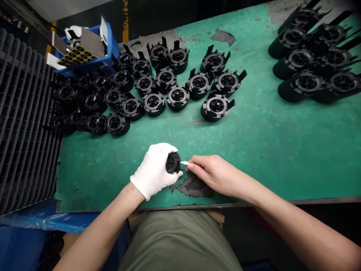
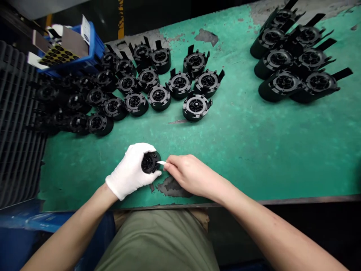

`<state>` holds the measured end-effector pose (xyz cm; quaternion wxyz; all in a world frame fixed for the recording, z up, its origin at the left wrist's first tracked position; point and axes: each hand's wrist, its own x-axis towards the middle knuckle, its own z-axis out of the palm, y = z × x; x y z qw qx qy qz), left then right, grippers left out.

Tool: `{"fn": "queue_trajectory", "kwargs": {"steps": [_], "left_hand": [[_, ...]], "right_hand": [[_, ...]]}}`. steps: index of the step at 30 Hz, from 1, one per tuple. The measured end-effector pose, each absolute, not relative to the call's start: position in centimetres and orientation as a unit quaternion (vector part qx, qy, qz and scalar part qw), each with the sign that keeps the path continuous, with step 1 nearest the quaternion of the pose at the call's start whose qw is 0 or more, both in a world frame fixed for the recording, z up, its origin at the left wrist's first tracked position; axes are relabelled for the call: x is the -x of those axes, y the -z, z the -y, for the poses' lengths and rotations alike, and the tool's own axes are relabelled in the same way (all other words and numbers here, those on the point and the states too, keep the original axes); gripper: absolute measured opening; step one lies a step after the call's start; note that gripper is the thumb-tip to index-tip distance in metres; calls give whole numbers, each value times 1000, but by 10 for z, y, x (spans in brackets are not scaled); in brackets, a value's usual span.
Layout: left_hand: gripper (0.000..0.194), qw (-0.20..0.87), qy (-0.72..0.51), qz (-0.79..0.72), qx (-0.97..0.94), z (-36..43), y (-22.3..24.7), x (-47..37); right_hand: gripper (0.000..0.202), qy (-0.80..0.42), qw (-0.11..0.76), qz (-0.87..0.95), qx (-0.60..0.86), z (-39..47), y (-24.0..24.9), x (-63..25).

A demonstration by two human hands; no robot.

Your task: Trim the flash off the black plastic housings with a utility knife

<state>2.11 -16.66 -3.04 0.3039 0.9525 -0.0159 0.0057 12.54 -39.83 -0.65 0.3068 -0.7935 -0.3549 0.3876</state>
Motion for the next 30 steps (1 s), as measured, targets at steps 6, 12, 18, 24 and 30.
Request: {"fn": "queue_trajectory", "kwargs": {"steps": [6,12,18,24,30], "left_hand": [[98,411,-143,-22,-900,142,50,22],[101,352,-167,-41,-920,134,66,46],[100,346,-150,-69,-923,135,65,41],[98,380,-167,-112,-903,138,66,37],[104,370,-173,-95,-908,141,64,35]], "right_hand": [[35,-302,411,309,803,404,16,-111],[35,-249,422,370,789,386,20,-88],[33,-211,434,369,794,375,19,-78],[26,-218,440,323,809,374,23,-70],[25,-221,437,309,815,376,23,-67]]}}
